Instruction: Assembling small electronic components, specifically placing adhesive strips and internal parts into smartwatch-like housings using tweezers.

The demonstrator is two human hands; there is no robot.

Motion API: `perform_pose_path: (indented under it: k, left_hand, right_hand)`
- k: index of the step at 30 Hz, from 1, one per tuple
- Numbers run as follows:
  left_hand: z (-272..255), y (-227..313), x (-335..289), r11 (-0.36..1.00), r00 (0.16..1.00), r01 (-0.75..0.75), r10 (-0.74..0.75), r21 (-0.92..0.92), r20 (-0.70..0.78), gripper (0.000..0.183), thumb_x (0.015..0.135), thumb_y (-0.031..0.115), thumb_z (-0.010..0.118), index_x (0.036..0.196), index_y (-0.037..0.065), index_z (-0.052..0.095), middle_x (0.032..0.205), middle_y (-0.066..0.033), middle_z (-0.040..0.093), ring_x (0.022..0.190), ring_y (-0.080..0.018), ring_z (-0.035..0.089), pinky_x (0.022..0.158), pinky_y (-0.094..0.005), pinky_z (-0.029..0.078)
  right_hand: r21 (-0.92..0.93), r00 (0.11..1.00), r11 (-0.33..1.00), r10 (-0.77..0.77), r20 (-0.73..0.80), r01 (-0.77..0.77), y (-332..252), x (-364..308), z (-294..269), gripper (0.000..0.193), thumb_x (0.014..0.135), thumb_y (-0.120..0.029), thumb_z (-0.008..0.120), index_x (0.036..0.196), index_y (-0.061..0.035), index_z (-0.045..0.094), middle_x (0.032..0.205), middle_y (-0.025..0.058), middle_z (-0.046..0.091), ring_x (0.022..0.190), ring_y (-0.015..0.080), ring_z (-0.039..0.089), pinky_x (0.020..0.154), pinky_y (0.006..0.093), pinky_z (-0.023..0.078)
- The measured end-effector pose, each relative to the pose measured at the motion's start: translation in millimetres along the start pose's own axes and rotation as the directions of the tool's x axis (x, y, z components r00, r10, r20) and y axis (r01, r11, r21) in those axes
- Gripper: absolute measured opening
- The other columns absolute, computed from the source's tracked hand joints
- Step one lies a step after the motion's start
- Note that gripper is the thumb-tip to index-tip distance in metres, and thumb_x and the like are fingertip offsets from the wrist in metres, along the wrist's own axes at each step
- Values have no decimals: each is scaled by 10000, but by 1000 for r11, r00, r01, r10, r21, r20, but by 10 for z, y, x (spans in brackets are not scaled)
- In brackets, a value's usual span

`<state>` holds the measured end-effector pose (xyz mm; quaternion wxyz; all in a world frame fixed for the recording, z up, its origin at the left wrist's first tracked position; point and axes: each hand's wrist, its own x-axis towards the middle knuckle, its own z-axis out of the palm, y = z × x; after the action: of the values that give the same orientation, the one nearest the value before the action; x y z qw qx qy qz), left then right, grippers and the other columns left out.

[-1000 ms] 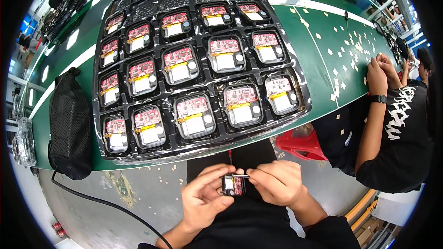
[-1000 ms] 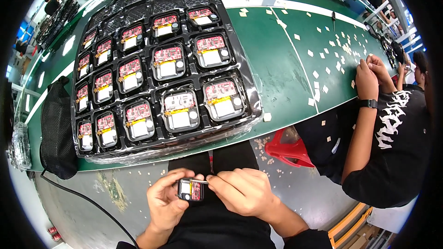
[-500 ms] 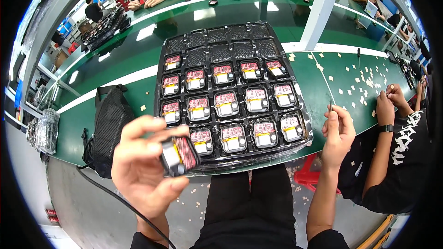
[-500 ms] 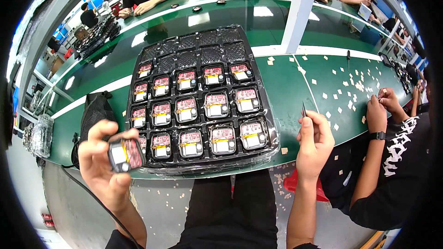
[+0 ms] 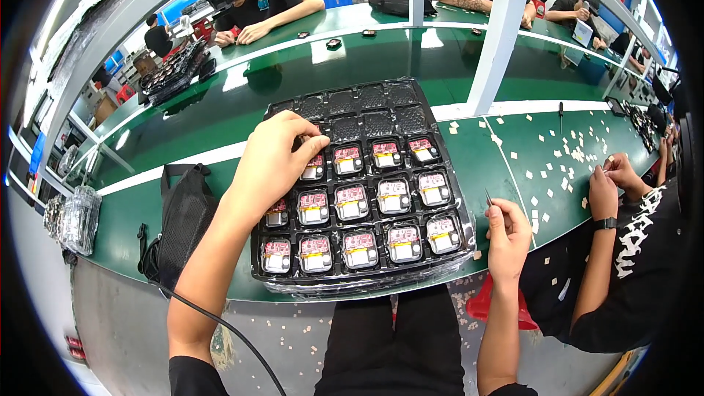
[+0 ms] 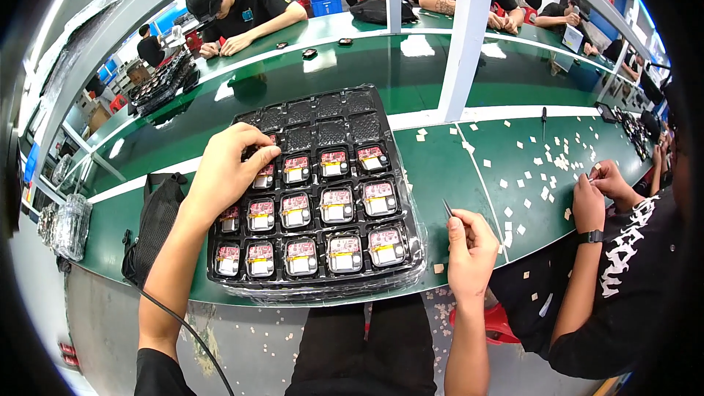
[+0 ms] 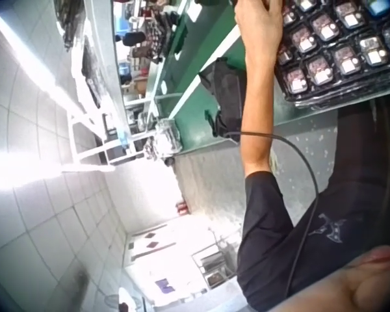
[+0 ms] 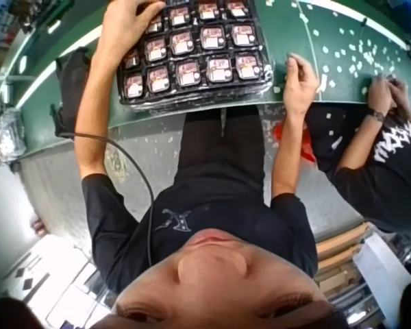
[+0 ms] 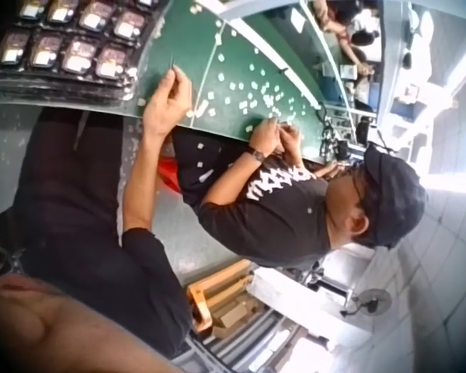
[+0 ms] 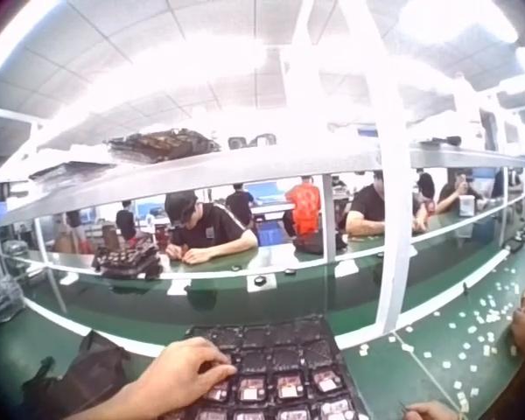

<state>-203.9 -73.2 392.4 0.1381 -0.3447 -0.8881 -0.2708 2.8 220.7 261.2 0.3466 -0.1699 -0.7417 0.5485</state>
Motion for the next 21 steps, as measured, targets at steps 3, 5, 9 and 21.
perform_pose_path:
  k: [3, 5, 9, 21]
  left_hand:
    - [-33, -33, -39, 999, 999, -50, 50, -12, 21, 208, 886, 134, 738, 1020, -26, 737, 1034, -166, 700, 972, -315, 674, 885, -374, 522]
    - [-110, 18, -108, 997, 997, -70, 71, -26, 35, 233, 889, 136, 733, 1064, -17, 734, 1075, -170, 702, 1015, -331, 672, 908, -380, 520]
    - [-205, -34, -371, 989, 979, -33, 3, -146, -202, 246, 913, 91, 696, 1134, -17, 697, 1223, -170, 669, 1185, -303, 628, 1054, -382, 450]
    - [565, -535, -1776, 446, 596, 147, -752, -883, -280, 156, 1067, 142, 531, 1047, 11, 613, 956, -7, 626, 834, -52, 582, 755, -236, 497]
  right_hand:
    - [-4, 1000, 1000, 11, -1, -11, -6, 13, 11, 172, 1015, -118, 632, 1092, 27, 680, 825, -3, 648, 643, 39, 513, 561, 201, 398]
    - [-60, 1000, 998, -25, 19, 26, 8, 18, -15, 161, 1010, -99, 634, 1093, 33, 677, 831, -4, 638, 649, 39, 513, 563, 203, 399]
    - [-29, 1000, 999, -14, -27, 13, -38, 17, 12, 146, 970, -68, 678, 1032, 64, 687, 814, 10, 583, 645, 52, 478, 567, 230, 376]
    - [-193, 996, 977, -86, 17, 88, -104, 38, 54, 126, 935, -41, 698, 1020, 52, 696, 785, 61, 614, 620, 99, 495, 556, 258, 384]
